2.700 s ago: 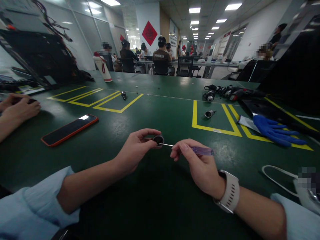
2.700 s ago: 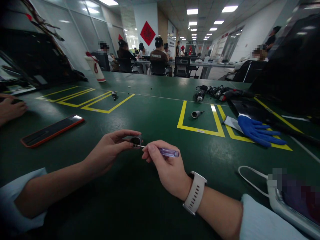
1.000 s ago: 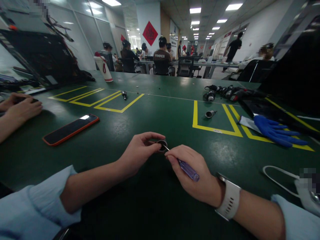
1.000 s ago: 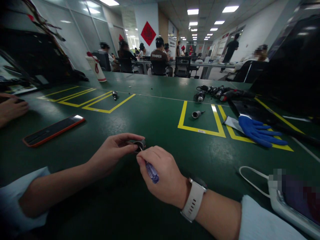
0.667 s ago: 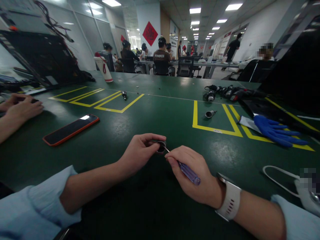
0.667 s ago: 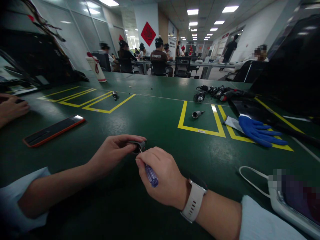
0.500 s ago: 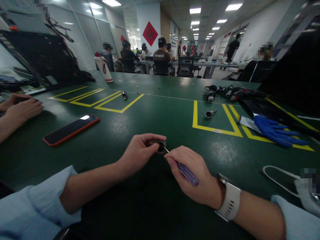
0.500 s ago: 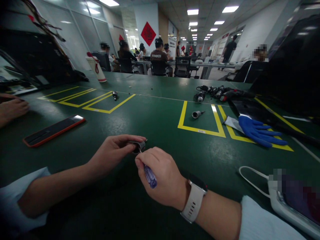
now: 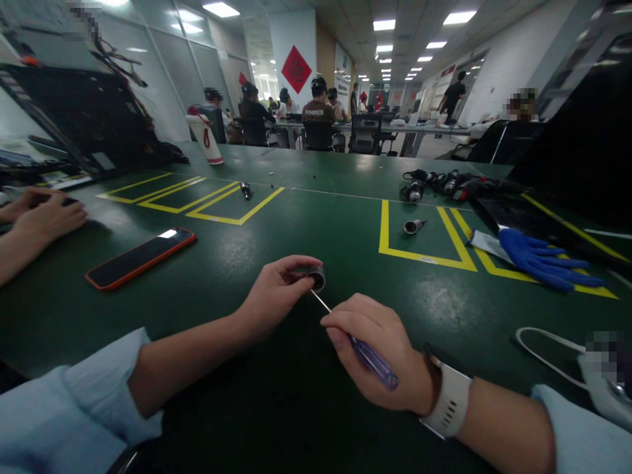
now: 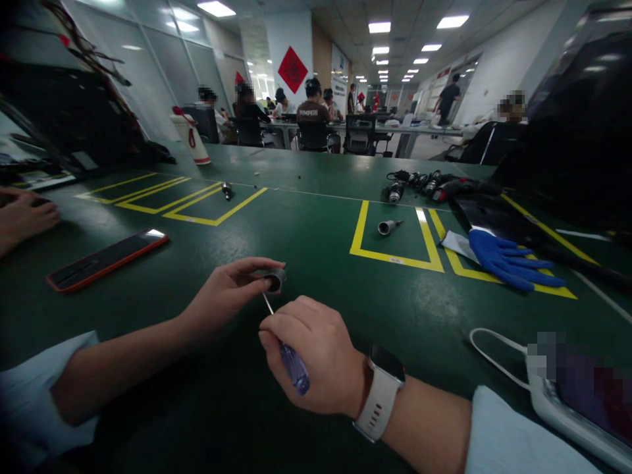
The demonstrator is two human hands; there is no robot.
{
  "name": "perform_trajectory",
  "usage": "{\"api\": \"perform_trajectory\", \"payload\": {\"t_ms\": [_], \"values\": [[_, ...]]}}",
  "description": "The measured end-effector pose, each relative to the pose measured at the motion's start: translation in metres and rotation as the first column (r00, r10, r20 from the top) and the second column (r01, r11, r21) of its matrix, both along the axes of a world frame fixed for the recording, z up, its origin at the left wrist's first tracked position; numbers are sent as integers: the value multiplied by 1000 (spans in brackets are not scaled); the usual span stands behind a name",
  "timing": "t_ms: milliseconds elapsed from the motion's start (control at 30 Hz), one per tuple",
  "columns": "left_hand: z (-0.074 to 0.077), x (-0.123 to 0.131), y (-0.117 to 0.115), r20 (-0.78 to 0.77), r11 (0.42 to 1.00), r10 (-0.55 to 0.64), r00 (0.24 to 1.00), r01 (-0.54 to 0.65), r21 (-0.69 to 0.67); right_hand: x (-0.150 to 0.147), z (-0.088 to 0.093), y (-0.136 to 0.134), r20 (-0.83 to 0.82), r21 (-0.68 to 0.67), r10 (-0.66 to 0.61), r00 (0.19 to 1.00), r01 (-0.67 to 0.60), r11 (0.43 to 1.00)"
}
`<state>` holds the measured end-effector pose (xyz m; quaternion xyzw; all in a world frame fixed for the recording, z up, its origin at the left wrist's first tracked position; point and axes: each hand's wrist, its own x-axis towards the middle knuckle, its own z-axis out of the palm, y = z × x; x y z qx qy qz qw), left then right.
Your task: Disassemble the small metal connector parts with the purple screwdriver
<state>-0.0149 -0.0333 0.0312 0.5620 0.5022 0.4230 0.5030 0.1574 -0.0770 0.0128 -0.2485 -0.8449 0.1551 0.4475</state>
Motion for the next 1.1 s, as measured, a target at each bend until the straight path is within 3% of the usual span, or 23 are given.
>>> {"api": "perform_trajectory", "payload": {"t_ms": [167,267,367,467,667,767,867,933,1033,1100], "values": [[-8,-10,27,5,992,36,999,-37,122,-1,0,2,-9,-6,-28,1000,28,1000],[-15,-30,68,57,965,139,989,-148,217,-2,0,2,17,-25,-12,1000,13,1000],[-20,-57,116,-5,915,271,962,-256,312,-3,0,1,30,-32,7,1000,-6,999],[-23,-80,152,-34,890,319,947,-287,353,-4,0,1,36,-35,9,999,-8,999],[-31,-103,185,-141,878,358,923,-281,386,-4,-2,3,31,-23,9,999,-8,1000],[-32,-107,187,-187,843,416,890,-301,446,-4,-3,4,40,-24,12,999,-11,1000],[-27,-103,175,-264,735,538,801,-292,612,-4,-2,3,54,-11,14,998,-13,1000],[-25,-91,157,-349,665,583,734,-183,724,-4,-2,2,70,37,29,997,-32,999],[-28,-53,115,-484,702,446,753,42,711,-4,-2,0,132,183,49,990,-73,980],[-36,-21,81,-602,711,265,753,269,649,-6,-2,-2,148,311,33,988,-78,947]]}}
